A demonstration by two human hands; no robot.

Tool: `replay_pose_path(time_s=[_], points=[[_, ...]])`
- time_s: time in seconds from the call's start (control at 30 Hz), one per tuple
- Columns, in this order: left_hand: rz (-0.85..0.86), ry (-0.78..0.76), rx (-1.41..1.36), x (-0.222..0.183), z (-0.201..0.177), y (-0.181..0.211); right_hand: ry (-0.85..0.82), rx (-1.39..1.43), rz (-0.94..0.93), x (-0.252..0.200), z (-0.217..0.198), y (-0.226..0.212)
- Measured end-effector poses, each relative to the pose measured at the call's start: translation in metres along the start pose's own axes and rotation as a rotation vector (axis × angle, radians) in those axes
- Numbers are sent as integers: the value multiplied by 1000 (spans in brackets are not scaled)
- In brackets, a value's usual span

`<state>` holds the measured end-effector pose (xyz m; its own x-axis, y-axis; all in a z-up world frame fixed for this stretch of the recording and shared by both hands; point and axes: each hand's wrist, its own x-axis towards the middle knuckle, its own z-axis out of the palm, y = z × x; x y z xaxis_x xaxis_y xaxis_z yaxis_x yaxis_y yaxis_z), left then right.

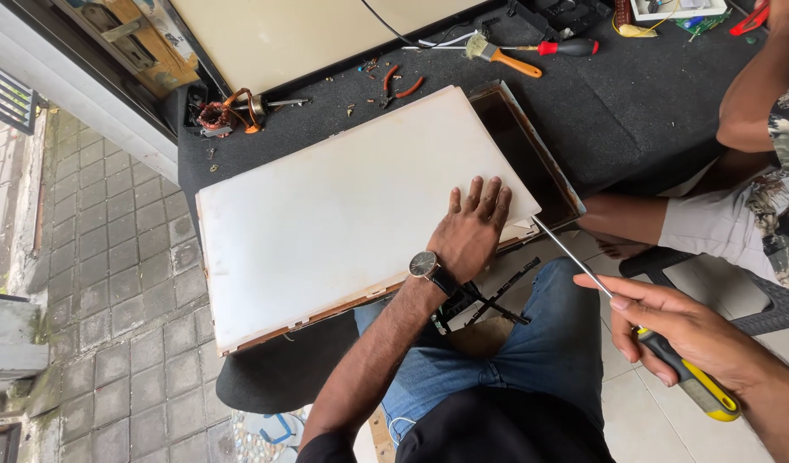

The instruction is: Disassembling a flat-screen monitor by prying the frame and removing internal layers.

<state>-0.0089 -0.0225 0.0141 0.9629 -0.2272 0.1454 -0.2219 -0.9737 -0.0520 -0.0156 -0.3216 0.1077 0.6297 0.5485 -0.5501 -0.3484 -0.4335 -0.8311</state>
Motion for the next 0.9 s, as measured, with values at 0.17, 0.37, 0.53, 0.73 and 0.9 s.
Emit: replay_pose_path(time_s=[0.17,0.37,0.53,0.73,0.9], points=[[11,147,-21,-6,-13,-12,0,-11,-90,3,-7,8],[33,318,-57,-17,-56,-24,334,-480,-123,18,-3,-24],[40,410,-50,-29,-94,-32,560,-816,-172,98,-46,-19],[48,432,-124,-55,-132,-35,767,-1048,-307,213,-99,-1],[74,452,-121,-70,-151,-35,783,-1107,-475,268,-113,-6]])
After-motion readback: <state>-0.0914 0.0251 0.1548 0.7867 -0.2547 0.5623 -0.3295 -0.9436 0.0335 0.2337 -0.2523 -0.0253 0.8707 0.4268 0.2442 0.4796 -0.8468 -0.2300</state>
